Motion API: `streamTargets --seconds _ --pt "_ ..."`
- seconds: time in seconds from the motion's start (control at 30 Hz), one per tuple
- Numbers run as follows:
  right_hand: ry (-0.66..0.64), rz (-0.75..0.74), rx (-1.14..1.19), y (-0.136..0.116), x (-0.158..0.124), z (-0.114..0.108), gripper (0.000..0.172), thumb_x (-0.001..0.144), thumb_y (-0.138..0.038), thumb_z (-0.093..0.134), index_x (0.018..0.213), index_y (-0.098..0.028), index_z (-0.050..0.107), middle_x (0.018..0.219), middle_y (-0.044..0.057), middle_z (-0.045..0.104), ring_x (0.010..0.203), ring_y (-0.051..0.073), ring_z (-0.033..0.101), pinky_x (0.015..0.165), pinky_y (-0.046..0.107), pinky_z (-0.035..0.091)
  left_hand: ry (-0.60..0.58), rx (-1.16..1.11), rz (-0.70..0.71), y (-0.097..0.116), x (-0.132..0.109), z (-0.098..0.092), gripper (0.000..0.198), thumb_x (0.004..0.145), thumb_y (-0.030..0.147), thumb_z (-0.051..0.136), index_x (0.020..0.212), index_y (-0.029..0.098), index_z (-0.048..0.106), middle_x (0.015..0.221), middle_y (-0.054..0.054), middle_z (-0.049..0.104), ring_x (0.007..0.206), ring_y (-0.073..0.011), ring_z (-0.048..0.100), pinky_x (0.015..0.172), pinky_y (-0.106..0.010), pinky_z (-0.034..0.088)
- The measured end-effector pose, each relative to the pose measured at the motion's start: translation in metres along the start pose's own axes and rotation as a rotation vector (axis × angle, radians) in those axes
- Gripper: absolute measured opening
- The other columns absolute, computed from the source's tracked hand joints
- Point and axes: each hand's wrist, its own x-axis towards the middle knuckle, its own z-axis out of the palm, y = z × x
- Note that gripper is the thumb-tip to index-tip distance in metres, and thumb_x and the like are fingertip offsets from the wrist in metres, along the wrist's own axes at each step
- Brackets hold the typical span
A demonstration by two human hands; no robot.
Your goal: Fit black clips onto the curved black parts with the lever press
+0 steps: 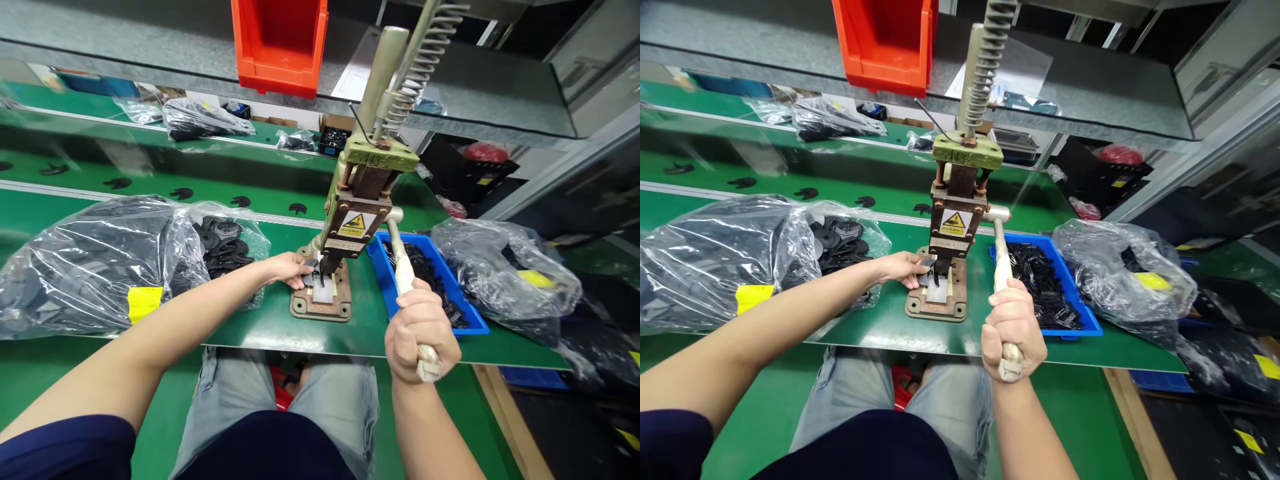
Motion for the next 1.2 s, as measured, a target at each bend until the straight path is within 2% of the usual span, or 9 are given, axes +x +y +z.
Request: streamTargets --seconds 0.2,0.3,0.4,0.5,0.57,0.67,0.73,0.87,1.2 --pt "0.102 -0.031 0.046 -0.008 0.063 0.013 0.015 0.088 -0.041 0.07 0.089 -0.028 0.064 0.079 -0.001 0.06 0.084 0.021 0.067 0.099 0.056 0.058 0.039 -0.095 0.01 -0.003 -0.006 0.008 0.025 0.092 0.034 0.08 0.093 0.016 0.062 0.058 -0.003 0.07 0.052 -0.0156 0.071 0.052 -0.019 0.057" --pt "0.045 0.001 0.121 -0.006 0.115 0.021 0.047 0.088 -0.051 0.07 0.128 -0.029 0.062 0.113 0.005 0.063 0.116 0.025 0.069 0.114 0.057 0.052 0.033 -0.153 0.056 -0.008 -0.008 0.013 0.032 0.09 0.039 0.082 0.09 0.017 0.059 0.059 -0.003 0.07 0.05 -0.0145 0.07 0.051 -0.019 0.056" --pt "-0.023 0.022 0.155 0.004 0.13 0.022 0.059 0.092 -0.052 0.065 0.143 -0.025 0.052 0.137 0.01 0.059 0.142 0.031 0.057 0.124 0.057 0.04 0.02 -0.18 0.093 -0.011 -0.013 0.011 0.036 0.089 0.043 0.082 0.089 0.016 0.058 0.06 -0.004 0.071 0.048 -0.013 0.069 0.05 -0.018 0.055" --pt "0.135 0.09 -0.003 0.02 0.088 0.018 0.052 0.098 -0.044 0.058 0.143 -0.019 0.051 0.145 0.013 0.053 0.148 0.032 0.051 0.122 0.048 0.041 0.022 -0.201 0.163 -0.012 -0.03 0.003 0.041 0.087 0.045 0.084 0.086 0.017 0.055 0.059 -0.002 0.07 0.05 -0.0134 0.07 0.05 -0.019 0.056" --pt "0.162 0.293 -0.069 0.029 0.042 0.017 0.046 0.097 -0.039 0.061 0.139 -0.025 0.05 0.138 0.01 0.059 0.131 0.021 0.061 0.115 0.041 0.049 0.004 -0.182 0.223 -0.012 -0.049 -0.001 0.044 0.085 0.048 0.085 0.084 0.017 0.054 0.06 -0.001 0.07 0.052 -0.0141 0.071 0.05 -0.02 0.056" --pt "-0.14 0.512 -0.01 0.028 -0.023 0.024 0.029 0.092 -0.033 0.07 0.118 -0.021 0.065 0.104 0.007 0.072 0.094 0.016 0.071 0.09 0.034 0.06 -0.067 -0.107 0.322 -0.01 -0.083 0.001 0.046 0.085 0.054 0.082 0.085 0.017 0.054 0.061 -0.001 0.069 0.053 -0.0152 0.072 0.049 -0.02 0.055" --pt "-0.32 0.609 0.047 0.02 -0.05 0.034 0.029 0.089 -0.035 0.074 0.113 -0.021 0.069 0.099 0.007 0.075 0.088 0.017 0.073 0.081 0.032 0.062 -0.086 -0.055 0.367 -0.008 -0.103 0.008 0.047 0.085 0.057 0.08 0.084 0.018 0.053 0.061 -0.001 0.069 0.053 -0.0159 0.071 0.048 -0.02 0.054" --pt "-0.44 0.709 0.126 0.005 -0.071 0.052 0.024 0.09 -0.041 0.072 0.104 -0.021 0.071 0.096 0.006 0.076 0.086 0.017 0.072 0.08 0.032 0.061 -0.087 0.036 0.394 -0.004 -0.129 0.023 0.046 0.087 0.059 0.075 0.083 0.019 0.054 0.061 -0.001 0.068 0.052 -0.0166 0.07 0.047 -0.022 0.054" --pt "-0.311 0.728 0.074 -0.02 -0.084 0.055 0.019 0.095 -0.041 0.064 0.092 -0.022 0.062 0.088 0.004 0.07 0.08 0.016 0.066 0.073 0.03 0.056 -0.167 -0.015 0.365 0.001 -0.149 0.048 0.044 0.086 0.06 0.076 0.088 0.019 0.06 0.059 0.002 0.065 0.049 -0.0164 0.068 0.044 -0.022 0.052"
